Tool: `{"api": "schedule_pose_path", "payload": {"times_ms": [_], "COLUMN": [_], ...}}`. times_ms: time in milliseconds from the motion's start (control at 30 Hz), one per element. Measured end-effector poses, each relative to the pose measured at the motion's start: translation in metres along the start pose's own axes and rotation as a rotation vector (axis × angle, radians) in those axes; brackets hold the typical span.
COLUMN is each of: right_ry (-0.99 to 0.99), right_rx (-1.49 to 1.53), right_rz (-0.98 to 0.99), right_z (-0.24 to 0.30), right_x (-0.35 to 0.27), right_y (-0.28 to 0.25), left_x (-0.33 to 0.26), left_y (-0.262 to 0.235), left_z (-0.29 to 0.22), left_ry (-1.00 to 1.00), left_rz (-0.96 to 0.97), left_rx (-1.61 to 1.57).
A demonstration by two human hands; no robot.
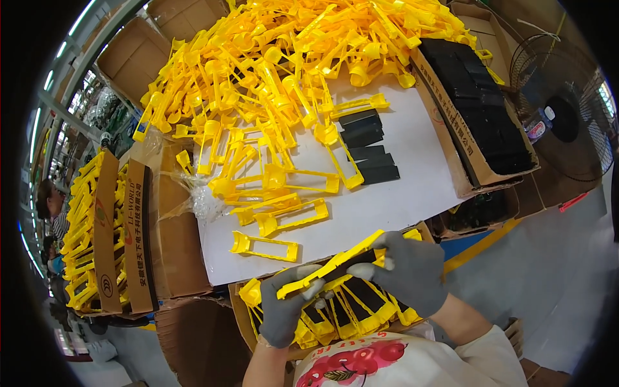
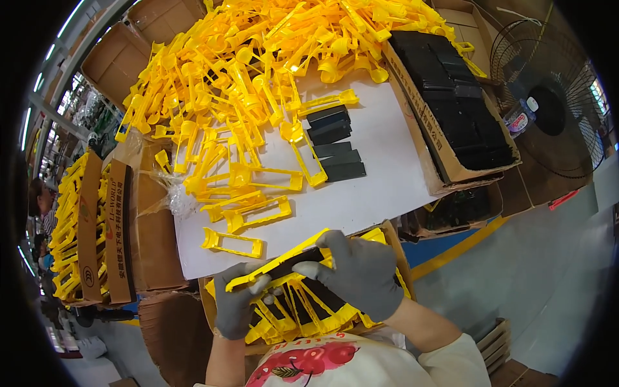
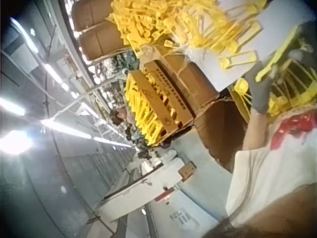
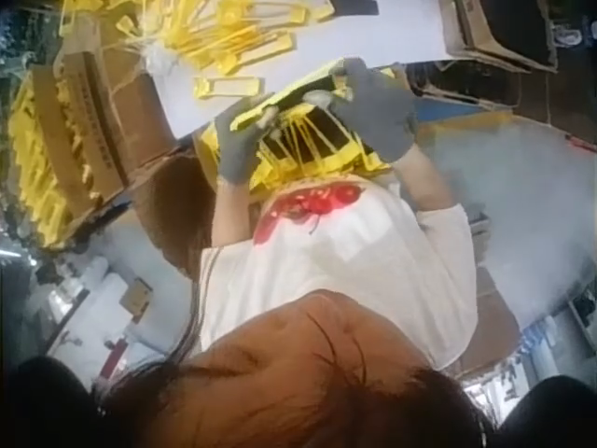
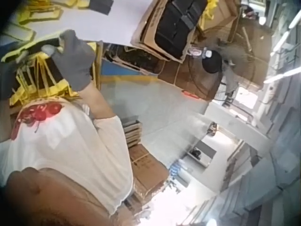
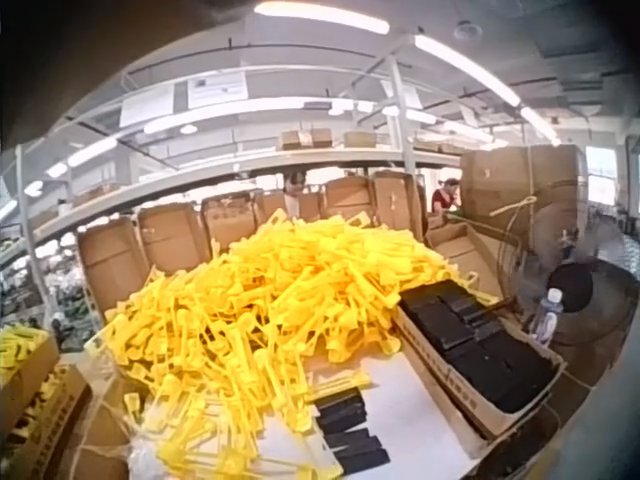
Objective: Assembling black electronic panels into yellow plastic light frames at a factory workbench.
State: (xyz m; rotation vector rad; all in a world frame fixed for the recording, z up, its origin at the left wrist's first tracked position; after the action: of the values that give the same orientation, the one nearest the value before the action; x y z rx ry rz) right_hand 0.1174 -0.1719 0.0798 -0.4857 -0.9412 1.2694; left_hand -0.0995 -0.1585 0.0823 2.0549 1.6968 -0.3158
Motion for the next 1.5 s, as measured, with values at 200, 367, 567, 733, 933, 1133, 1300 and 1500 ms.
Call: {"api": "schedule_pose_path", "payload": {"times_ms": [200, 367, 567, 733, 933, 1133, 1300, 1500], "right_ry": [0.086, -0.004, 0.012, 0.197, 0.260, 0.100, -0.099, -0.070], "right_rx": [0.487, 0.326, 0.468, 0.433, 0.285, -0.102, -0.225, -0.227], "right_rz": [0.282, 0.129, 0.673, 0.532, 0.239, 0.117, 0.188, 0.368], "right_z": [-0.012, 0.001, 0.022, -0.001, -0.063, -0.144, -0.141, -0.134], "right_x": [0.008, -0.009, -0.033, -0.013, 0.033, 0.093, 0.114, 0.120], "right_y": [0.009, 0.026, 0.031, 0.018, 0.014, 0.043, 0.053, 0.053], "left_x": [-0.003, -0.008, -0.030, -0.011, 0.009, 0.100, 0.112, 0.099], "left_y": [-0.015, -0.021, -0.087, -0.101, -0.105, -0.162, -0.165, -0.184], "left_z": [-0.013, -0.029, -0.046, -0.032, -0.042, 0.008, 0.019, 0.013], "left_ry": [0.024, -0.031, -0.215, -0.178, 0.140, 0.117, 0.123, 0.093], "left_rz": [0.108, 0.013, 0.154, 0.258, -0.042, -0.401, -0.387, -0.368], "left_rx": [0.149, 0.308, 0.392, 1.048, 1.133, 1.313, 1.229, 0.827]}}
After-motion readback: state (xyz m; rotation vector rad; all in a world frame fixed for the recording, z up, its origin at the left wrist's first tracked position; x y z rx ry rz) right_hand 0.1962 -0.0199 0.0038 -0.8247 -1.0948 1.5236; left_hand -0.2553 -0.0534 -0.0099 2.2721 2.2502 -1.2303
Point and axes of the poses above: each hand's wrist, its own x-axis towards the middle knuckle, its own y-axis out of the palm, z = x × y, the point moved 1 cm from there along x, towards the middle knuckle
